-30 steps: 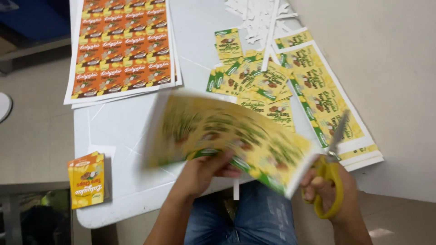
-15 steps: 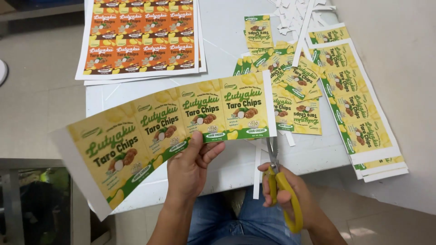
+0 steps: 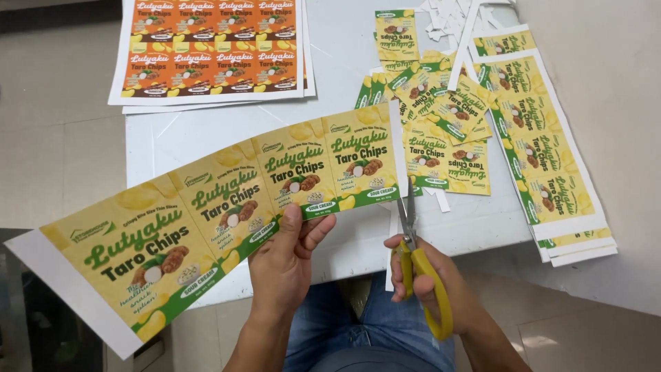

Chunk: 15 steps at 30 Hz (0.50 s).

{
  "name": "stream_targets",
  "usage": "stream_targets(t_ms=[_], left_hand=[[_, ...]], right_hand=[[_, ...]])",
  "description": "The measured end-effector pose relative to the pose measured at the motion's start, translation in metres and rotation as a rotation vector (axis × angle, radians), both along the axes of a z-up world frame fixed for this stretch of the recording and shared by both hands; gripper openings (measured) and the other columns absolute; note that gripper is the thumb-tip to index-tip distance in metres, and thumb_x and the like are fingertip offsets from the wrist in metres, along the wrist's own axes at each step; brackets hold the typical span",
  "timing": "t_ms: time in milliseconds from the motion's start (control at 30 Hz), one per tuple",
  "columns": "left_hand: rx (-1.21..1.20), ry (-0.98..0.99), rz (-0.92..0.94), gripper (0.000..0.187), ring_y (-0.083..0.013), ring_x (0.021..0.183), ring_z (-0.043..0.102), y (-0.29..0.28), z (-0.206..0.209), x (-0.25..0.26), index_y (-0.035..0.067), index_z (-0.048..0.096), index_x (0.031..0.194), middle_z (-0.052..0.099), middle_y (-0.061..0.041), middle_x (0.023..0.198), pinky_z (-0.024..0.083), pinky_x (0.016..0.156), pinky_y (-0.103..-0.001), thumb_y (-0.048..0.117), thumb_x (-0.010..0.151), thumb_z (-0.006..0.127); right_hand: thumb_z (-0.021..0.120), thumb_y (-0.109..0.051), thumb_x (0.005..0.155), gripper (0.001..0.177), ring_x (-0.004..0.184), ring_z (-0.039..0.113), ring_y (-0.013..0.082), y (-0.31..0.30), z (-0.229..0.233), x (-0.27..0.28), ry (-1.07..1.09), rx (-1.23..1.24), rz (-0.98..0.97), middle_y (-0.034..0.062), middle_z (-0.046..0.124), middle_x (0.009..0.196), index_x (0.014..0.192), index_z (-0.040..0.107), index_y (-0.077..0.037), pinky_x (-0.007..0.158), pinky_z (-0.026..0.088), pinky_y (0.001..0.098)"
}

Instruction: Cutting printed taro chip labels from a sheet using scissors

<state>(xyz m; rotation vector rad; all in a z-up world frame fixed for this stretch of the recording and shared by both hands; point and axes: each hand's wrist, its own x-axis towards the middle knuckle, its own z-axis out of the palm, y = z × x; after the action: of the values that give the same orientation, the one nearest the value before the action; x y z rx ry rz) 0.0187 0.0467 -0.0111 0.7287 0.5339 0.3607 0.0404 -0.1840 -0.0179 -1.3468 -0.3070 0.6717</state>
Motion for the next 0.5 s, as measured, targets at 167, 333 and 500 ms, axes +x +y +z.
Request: stream_targets(t_ms=[167,333,500], left_hand=[[-0.023,0.033,0.013,0.047,-0.0292,0.086,0.076,-0.006,0.000,-0.006,0.002,0.058,0.140,0.072,-0.010,0.106,0.069,0.085,-0.047,0.012,0.095,0.066],[-0.040,0.052,0.000,0.045,-0.0324,0.088,0.076,-0.009,-0.002,-0.010,-0.001,0.060,0.137,0.072,-0.012,0.107,0.068,0.087,-0.047,0.013,0.094,0.066],[-0.002,0.000,0.002,0.048,-0.0297,0.086,0.076,-0.011,0.000,-0.013,0.002,0.056,0.141,0.072,-0.011,0.109,0.069,0.083,-0.047,0.010,0.095,0.066]], right_hand=[[0.068,-0.077,0.079,0.095,0.067,0.058,0.0103,-0.001,0.000,0.004,0.013,0.015,0.004,0.0025,0.055,0.085,0.135,0.053,-0.002,0.062,0.061,0.0293],[0.067,-0.079,0.076,0.097,0.066,0.057,0.0107,0.000,0.000,0.004,0.011,-0.013,0.000,0.0027,0.055,0.084,0.135,0.054,-0.003,0.061,0.062,0.0298],[0.068,-0.078,0.076,0.098,0.068,0.057,0.0110,-0.002,-0.003,0.003,0.031,0.000,0.008,0.0031,0.054,0.086,0.137,0.052,-0.003,0.063,0.061,0.0304]])
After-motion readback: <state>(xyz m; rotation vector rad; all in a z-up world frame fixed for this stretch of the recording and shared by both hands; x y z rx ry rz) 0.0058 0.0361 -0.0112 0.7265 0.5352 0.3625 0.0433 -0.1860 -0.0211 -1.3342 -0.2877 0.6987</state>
